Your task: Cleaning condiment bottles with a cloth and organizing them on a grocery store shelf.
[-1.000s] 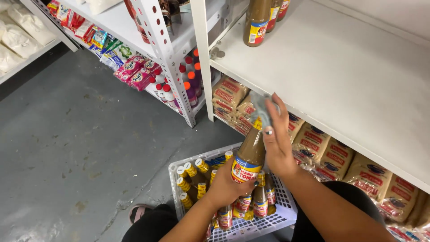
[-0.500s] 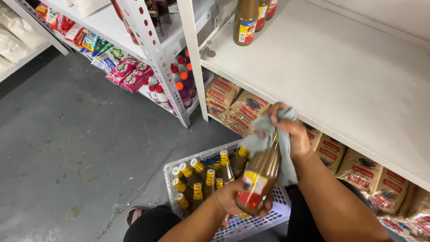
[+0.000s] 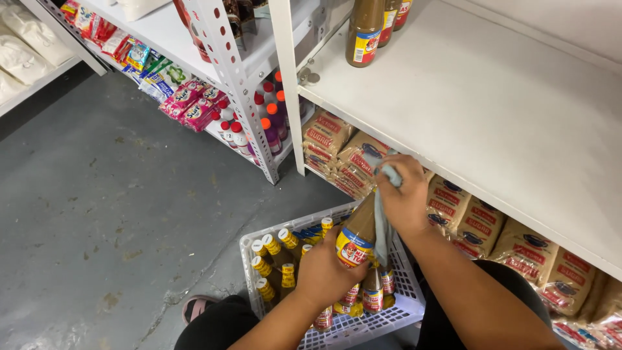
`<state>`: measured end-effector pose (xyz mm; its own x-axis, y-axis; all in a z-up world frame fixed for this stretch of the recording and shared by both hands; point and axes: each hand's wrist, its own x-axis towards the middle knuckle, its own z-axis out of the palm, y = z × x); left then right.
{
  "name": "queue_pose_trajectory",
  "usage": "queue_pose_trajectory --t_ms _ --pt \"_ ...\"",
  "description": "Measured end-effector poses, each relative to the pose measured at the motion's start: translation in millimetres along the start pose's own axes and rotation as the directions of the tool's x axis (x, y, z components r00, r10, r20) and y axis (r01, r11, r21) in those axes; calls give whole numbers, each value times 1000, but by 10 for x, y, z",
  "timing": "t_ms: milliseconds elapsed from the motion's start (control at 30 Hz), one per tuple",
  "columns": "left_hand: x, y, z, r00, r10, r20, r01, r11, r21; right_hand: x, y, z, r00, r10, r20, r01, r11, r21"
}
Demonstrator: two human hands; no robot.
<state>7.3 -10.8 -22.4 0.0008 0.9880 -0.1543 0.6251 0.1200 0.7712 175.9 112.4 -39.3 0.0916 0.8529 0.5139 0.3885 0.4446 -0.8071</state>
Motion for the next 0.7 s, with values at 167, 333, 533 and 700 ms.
queue_pose_trajectory --t_ms 167,333,533,700 --pt "62 -462 347 962 46 271 159 709 -687 -40 -219 -32 971 -213 111 219 975 -40" --pt "54 -118 113 989 -72 129 131 836 -533 -250 -439 69 982 0 189 -60 949 308" --pt "202 -234 7 987 27 -157 -70 959 -275 -623 -245 229 836 340 430 -532 692 488" --pt "220 -427 194 999 0 35 17 875 -485 -634 216 183 771 404 492 -629 602 492"
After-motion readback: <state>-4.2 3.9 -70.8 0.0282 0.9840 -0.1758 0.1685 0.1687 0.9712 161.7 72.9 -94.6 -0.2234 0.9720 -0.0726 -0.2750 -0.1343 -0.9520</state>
